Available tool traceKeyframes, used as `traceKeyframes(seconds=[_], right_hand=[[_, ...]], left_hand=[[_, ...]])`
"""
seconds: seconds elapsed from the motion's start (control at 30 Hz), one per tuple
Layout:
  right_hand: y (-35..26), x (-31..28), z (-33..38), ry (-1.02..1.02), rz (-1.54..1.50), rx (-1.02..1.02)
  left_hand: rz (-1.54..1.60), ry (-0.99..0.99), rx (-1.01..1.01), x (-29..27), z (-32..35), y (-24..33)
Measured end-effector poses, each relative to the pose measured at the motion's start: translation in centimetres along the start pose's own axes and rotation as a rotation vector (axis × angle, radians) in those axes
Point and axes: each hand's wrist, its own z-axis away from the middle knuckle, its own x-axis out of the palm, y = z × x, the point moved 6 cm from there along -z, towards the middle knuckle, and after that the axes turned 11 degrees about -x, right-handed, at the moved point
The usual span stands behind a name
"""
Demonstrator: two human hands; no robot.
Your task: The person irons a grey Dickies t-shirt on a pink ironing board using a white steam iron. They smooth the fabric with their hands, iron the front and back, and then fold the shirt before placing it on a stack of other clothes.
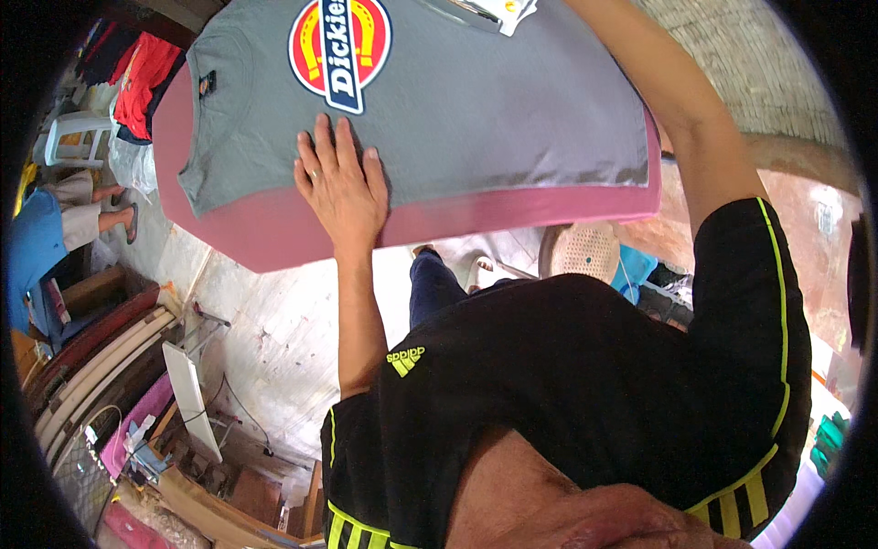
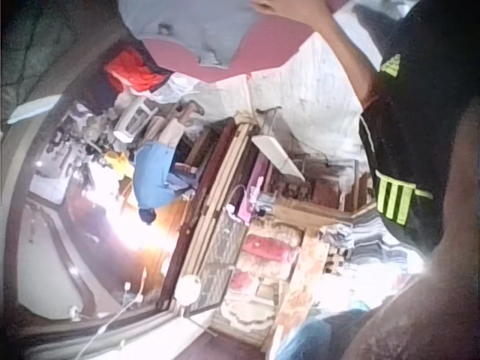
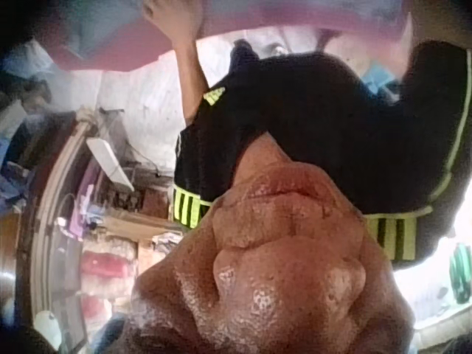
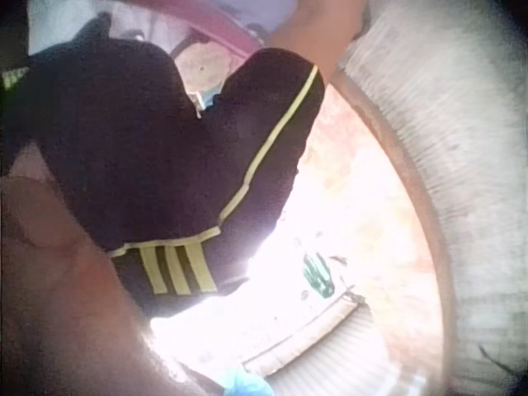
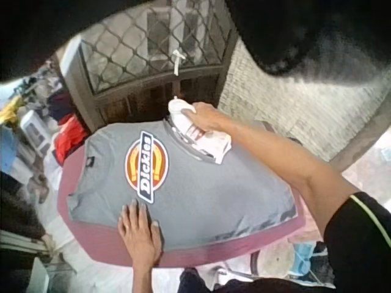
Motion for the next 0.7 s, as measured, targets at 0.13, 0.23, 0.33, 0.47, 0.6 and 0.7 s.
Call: traceKeyframes(seconds=[0.13,0.23,0.33,0.47,0.6,0.7], right_hand=[[-0.6,-1.3,8.8,-0.048,-0.17,-0.052],[-1.3,-2.2,15.6,-0.153,-0.018,-0.067],[-3.0,-3.8,23.5,-0.1,-0.054,-0.162],[-5.1,-4.1,30.4,-0.201,-0.049,-0.176],[-7.1,-3.8,30.4,-0.236,-0.014,-0.326],[-7.2,-3.9,28.4,-0.316,0.087,-0.425]], left_hand=[[-0.022,0.081,0.037,0.2,0.4,0.0],[-0.029,0.131,0.046,0.7,0.5,-0.3],[-0.038,0.177,0.069,1.1,0.6,-0.5],[-0.022,0.194,0.082,1.6,0.4,-1.1],[-0.047,0.192,0.085,2.0,0.2,-1.5],[-0.056,0.189,0.096,2.2,0.0,-1.7]])
